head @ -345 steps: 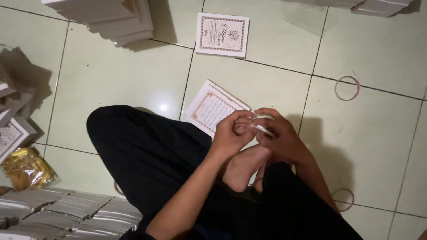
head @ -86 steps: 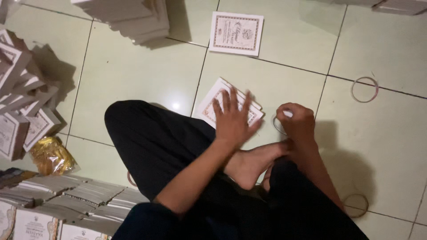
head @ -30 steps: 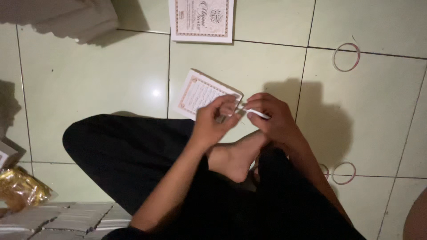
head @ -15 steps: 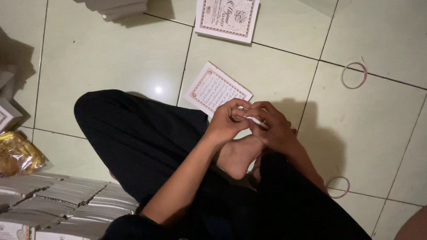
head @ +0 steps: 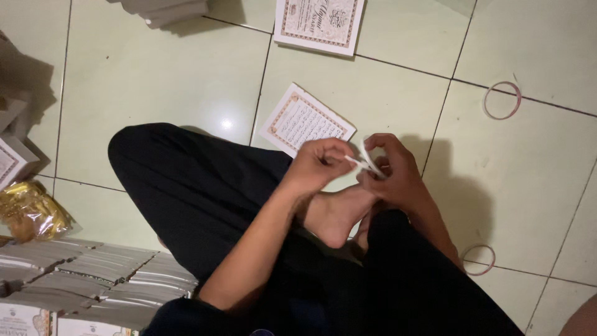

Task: The person applies white adhesive strips to the edges of paper cards by hand, then stacks the completed cards.

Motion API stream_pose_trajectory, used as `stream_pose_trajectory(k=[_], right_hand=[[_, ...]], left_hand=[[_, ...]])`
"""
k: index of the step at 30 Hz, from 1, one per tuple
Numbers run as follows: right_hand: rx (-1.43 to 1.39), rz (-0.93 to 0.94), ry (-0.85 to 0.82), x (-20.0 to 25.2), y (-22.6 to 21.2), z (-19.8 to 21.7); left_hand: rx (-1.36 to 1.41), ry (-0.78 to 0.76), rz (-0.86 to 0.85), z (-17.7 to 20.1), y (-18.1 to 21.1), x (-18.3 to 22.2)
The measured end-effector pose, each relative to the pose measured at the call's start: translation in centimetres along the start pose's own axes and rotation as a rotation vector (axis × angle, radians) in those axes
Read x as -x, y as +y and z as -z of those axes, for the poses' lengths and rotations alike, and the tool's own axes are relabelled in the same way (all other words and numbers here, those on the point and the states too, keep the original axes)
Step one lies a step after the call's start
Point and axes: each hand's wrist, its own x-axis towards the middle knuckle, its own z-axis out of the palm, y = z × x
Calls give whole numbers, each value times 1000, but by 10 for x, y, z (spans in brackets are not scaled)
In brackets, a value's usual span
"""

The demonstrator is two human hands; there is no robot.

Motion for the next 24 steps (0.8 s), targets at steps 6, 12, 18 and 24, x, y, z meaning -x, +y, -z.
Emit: stream_pose_trajectory(k=[6,12,18,24], right_hand=[[155,-55,62,-13,19,4],[172,-187,160,-23,3,-2],[155,-216,146,-38,34,-1],[131,-368,214,-47,33,0]], left_hand=[[-22,121,44,43,1,-11],[-106,246,50,93,6,-41],[-237,444,23,129,0,-82],[-449,549,112,133,14,-87]])
